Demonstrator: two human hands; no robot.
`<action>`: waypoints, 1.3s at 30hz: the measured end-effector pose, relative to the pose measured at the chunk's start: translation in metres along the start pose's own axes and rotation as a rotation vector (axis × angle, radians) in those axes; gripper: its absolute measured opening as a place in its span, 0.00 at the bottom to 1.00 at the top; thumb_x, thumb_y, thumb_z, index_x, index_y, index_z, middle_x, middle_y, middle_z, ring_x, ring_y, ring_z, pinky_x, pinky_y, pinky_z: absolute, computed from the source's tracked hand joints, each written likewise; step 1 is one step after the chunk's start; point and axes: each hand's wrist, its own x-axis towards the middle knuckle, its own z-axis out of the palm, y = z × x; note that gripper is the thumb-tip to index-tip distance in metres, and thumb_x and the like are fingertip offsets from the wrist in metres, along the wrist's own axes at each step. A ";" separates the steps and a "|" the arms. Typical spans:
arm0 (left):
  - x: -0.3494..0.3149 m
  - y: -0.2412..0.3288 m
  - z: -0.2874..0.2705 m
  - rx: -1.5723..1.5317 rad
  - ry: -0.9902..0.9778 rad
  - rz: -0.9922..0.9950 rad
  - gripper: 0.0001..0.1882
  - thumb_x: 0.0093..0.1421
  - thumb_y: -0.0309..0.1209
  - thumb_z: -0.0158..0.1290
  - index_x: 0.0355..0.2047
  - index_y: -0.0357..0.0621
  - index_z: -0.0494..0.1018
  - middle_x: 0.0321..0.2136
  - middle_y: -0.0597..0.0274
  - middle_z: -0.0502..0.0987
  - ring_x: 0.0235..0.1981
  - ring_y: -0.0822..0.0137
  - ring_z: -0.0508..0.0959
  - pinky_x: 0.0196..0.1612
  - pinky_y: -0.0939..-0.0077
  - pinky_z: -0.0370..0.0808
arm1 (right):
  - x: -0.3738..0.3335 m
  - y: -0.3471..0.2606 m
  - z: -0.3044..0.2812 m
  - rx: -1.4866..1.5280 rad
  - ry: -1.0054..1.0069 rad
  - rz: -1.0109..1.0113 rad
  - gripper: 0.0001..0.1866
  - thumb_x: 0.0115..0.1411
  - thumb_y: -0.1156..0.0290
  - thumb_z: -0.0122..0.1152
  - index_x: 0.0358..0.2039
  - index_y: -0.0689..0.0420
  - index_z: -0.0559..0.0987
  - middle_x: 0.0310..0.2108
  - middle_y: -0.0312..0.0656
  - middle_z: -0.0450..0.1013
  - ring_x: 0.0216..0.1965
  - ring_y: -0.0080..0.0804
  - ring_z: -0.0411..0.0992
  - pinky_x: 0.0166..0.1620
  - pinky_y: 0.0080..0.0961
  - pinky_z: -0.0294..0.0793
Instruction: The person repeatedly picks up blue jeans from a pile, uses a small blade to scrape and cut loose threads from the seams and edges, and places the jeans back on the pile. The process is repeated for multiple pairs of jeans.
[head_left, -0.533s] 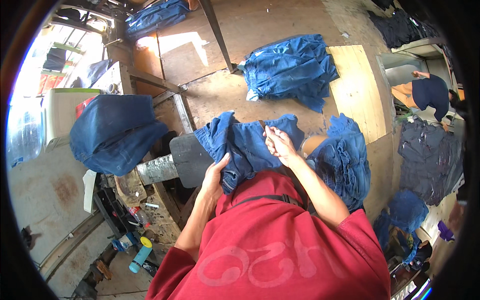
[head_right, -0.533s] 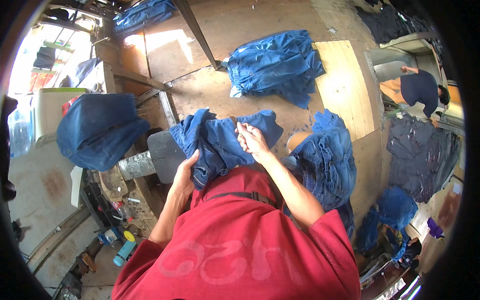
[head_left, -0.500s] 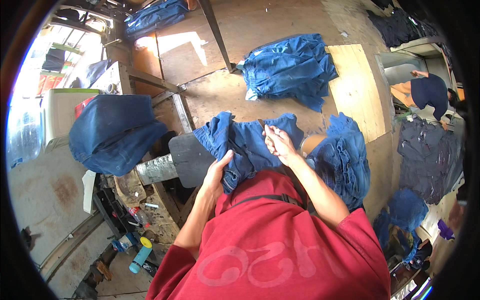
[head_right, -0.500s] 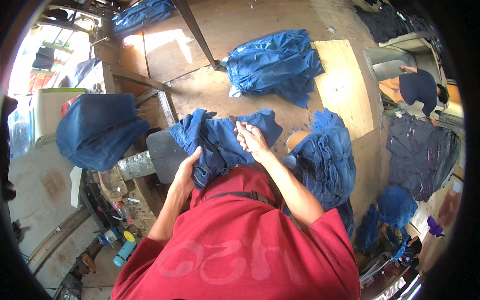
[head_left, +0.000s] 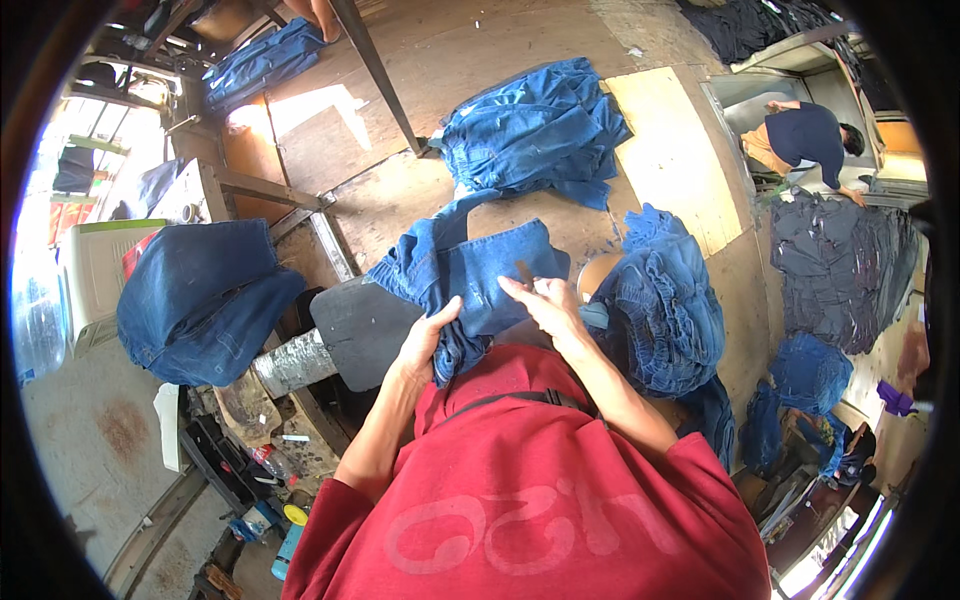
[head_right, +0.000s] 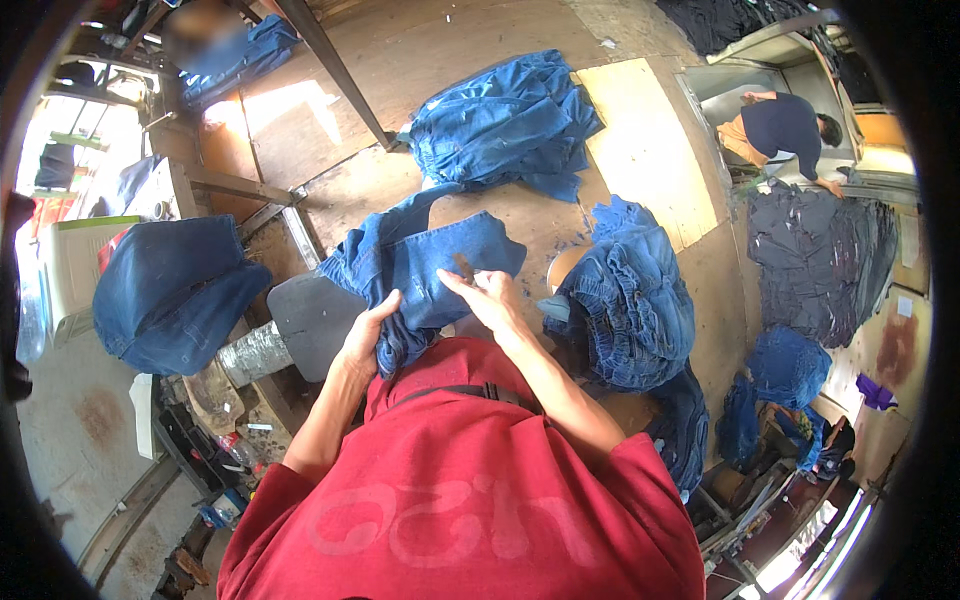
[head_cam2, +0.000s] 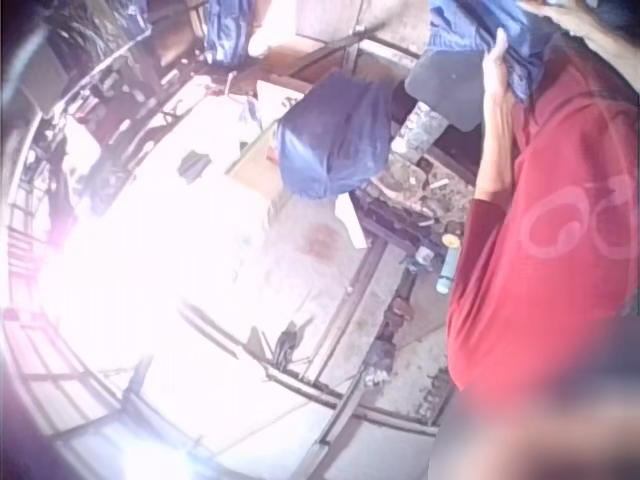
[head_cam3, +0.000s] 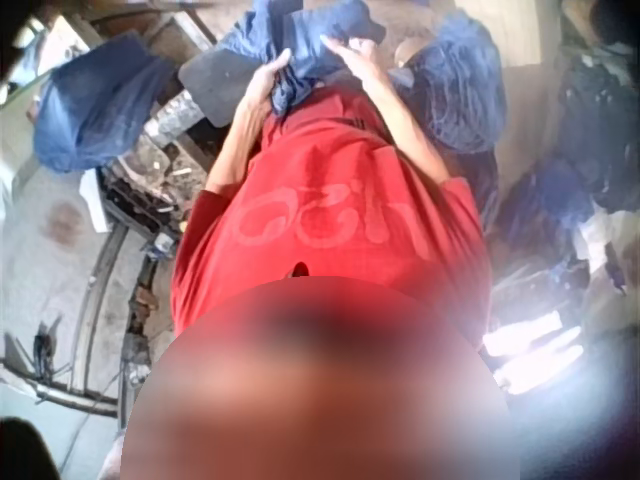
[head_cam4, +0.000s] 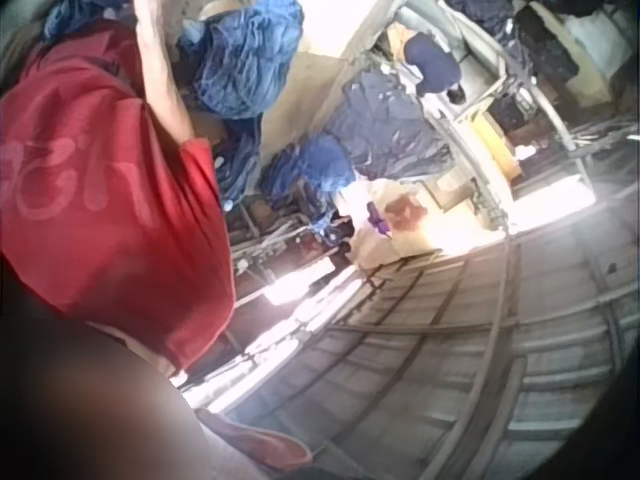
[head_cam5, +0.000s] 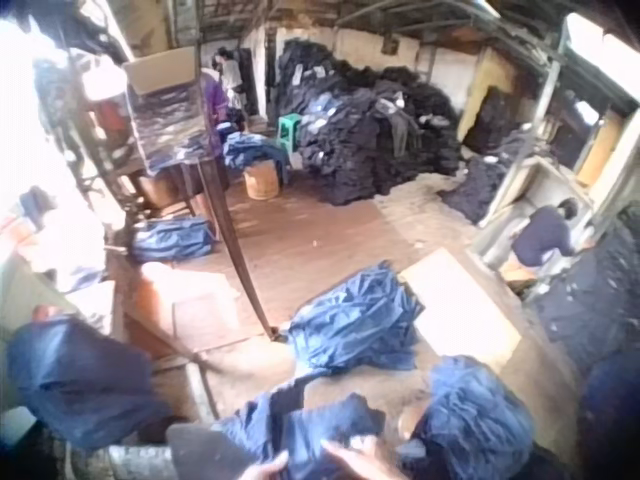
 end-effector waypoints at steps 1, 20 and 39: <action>0.003 -0.001 0.005 0.085 0.023 0.042 0.26 0.69 0.29 0.65 0.62 0.30 0.71 0.52 0.45 0.84 0.47 0.52 0.88 0.53 0.54 0.87 | -0.001 -0.001 0.003 0.032 -0.063 0.061 0.32 0.52 0.36 0.82 0.28 0.56 0.85 0.22 0.28 0.70 0.25 0.20 0.65 0.31 0.25 0.66; 0.003 -0.006 0.003 0.245 -0.022 0.141 0.15 0.71 0.30 0.62 0.55 0.37 0.80 0.47 0.56 0.87 0.46 0.62 0.87 0.50 0.63 0.86 | 0.006 0.015 0.024 0.179 -0.025 -0.229 0.18 0.67 0.54 0.73 0.36 0.57 0.84 0.26 0.25 0.73 0.29 0.15 0.65 0.33 0.23 0.63; 0.011 -0.002 0.001 0.225 -0.033 0.123 0.16 0.69 0.28 0.65 0.53 0.37 0.76 0.45 0.48 0.87 0.44 0.58 0.89 0.53 0.61 0.87 | 0.008 0.022 0.023 0.032 0.001 -0.370 0.21 0.70 0.52 0.69 0.40 0.60 0.86 0.28 0.36 0.80 0.32 0.23 0.74 0.37 0.30 0.73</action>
